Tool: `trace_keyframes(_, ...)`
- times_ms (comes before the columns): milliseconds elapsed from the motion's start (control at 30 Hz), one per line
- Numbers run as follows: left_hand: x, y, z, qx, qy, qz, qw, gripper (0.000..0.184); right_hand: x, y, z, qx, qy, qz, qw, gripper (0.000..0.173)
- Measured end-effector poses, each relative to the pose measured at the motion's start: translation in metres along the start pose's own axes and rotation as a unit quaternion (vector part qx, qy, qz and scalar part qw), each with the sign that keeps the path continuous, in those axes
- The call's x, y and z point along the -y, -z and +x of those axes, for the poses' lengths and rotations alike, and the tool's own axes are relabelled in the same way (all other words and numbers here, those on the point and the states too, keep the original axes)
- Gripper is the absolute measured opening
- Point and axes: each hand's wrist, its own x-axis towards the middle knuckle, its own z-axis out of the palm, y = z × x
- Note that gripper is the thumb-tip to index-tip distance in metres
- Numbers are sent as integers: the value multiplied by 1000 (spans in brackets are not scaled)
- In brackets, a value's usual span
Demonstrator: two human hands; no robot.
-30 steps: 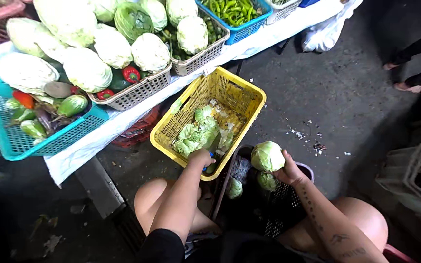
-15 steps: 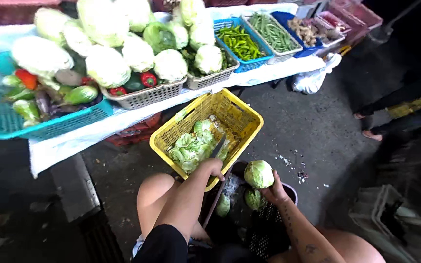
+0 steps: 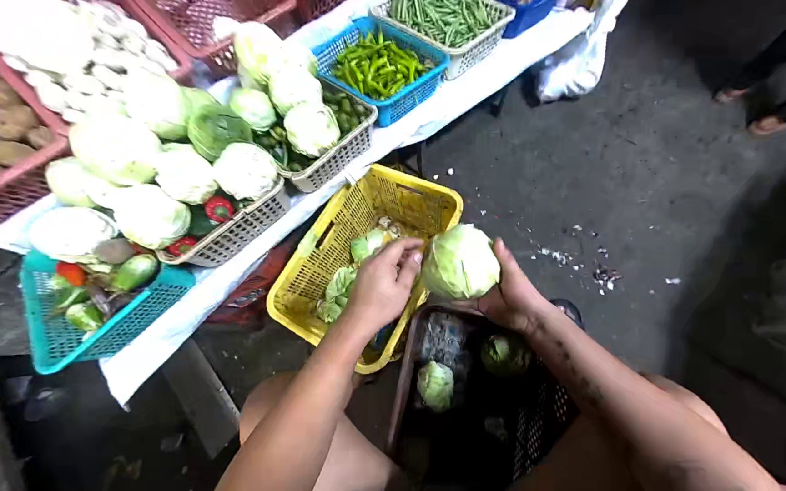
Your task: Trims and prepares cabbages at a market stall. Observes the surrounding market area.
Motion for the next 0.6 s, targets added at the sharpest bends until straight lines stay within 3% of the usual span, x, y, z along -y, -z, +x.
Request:
trace_keyframes(33, -4, 1, 4, -54, -66, -32, 996, 31, 8, -4, 3, 5, 13, 20, 1000, 83)
trace_keyframes(100, -4, 16, 20, -90, -134, -55, 985, 32, 20, -10, 3, -5, 16, 57, 998, 82)
trace_keyframes(167, -1, 56, 53, -90, -118, -22, 989, 36, 35, -10, 4, -5, 35, 47, 998, 80)
trace_keyframes(267, -20, 77, 76, -122, -98, -61, 986, 42, 53, 3, 0, -56, 86, 0, 995, 80)
trace_keyframes(367, -39, 36, 47, -111, -161, -129, 972, 39, 41, 10, -2, -122, 65, 44, 989, 77)
trace_keyframes(433, -31, -8, 31, -86, -173, -76, 978, 39, 27, 14, -4, -153, 13, 89, 984, 81)
trace_keyframes(533, -13, -54, 26, -44, -200, 80, 976, 59, 14, 20, -1, -126, -43, 94, 987, 87)
trace_keyframes(600, -5, -65, 25, -73, -220, 105, 967, 63, 10, 20, 1, -77, -54, 60, 994, 89)
